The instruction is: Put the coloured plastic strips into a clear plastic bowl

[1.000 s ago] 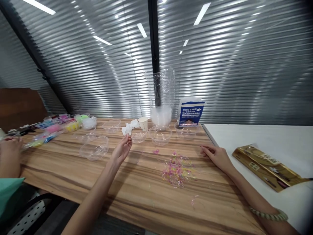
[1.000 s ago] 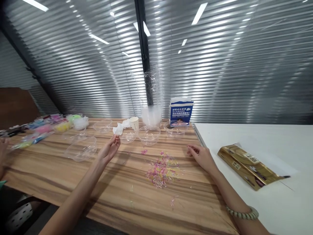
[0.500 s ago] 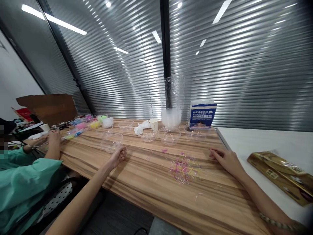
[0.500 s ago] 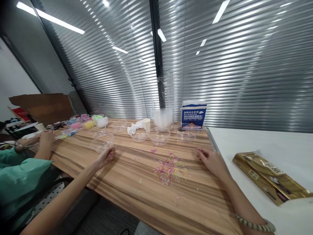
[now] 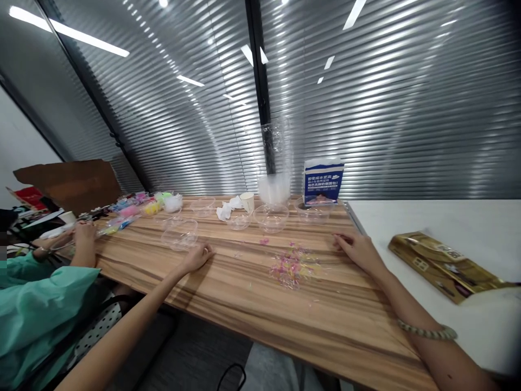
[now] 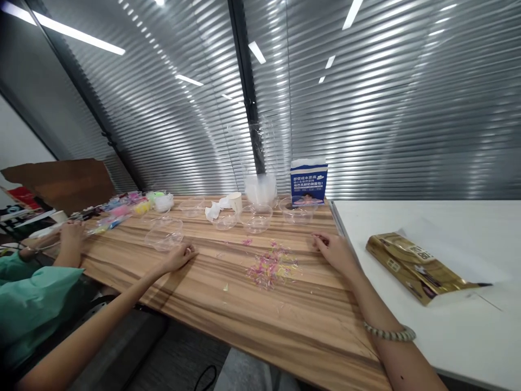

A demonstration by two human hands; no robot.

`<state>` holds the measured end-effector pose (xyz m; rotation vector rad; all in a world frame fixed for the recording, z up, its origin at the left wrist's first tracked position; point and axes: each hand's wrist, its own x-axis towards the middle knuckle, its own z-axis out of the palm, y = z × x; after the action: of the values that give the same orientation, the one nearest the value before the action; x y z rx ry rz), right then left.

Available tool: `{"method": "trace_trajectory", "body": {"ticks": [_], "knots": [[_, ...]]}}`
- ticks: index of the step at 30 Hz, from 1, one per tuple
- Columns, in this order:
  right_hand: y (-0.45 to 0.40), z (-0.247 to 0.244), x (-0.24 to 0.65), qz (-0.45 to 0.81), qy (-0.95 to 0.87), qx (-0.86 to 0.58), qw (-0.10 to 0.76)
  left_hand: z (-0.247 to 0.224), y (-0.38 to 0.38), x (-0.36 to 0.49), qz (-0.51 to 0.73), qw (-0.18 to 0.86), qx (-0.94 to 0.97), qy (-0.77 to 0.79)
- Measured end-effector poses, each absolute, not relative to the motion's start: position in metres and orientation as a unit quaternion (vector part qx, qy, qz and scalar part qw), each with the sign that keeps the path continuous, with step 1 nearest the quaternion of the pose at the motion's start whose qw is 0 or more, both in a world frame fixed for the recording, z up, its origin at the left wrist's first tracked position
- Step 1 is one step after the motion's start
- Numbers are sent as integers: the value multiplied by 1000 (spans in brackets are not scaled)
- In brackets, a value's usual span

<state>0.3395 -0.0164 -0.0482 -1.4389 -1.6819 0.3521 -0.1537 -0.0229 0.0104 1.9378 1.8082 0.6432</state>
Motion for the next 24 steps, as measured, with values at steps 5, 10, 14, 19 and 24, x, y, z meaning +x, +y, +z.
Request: {"method": "trace_trajectory", "body": {"ticks": [5, 10, 14, 19, 24], "knots": [[-21, -42, 338, 145, -677, -577, 434, 5, -45, -125, 249, 217, 718, 613], [-19, -44, 337, 162, -673, -571, 441, 8, -81, -70, 222, 247, 781, 529], [-19, -45, 337, 172, -663, -574, 449, 13, -92, -33, 173, 240, 822, 487], [-21, -41, 336, 176, -662, -581, 440, 12, -79, -21, 237, 332, 773, 486], [-20, -40, 335, 175, -668, -575, 439, 16, -58, -23, 392, 656, 447, 465]]}}
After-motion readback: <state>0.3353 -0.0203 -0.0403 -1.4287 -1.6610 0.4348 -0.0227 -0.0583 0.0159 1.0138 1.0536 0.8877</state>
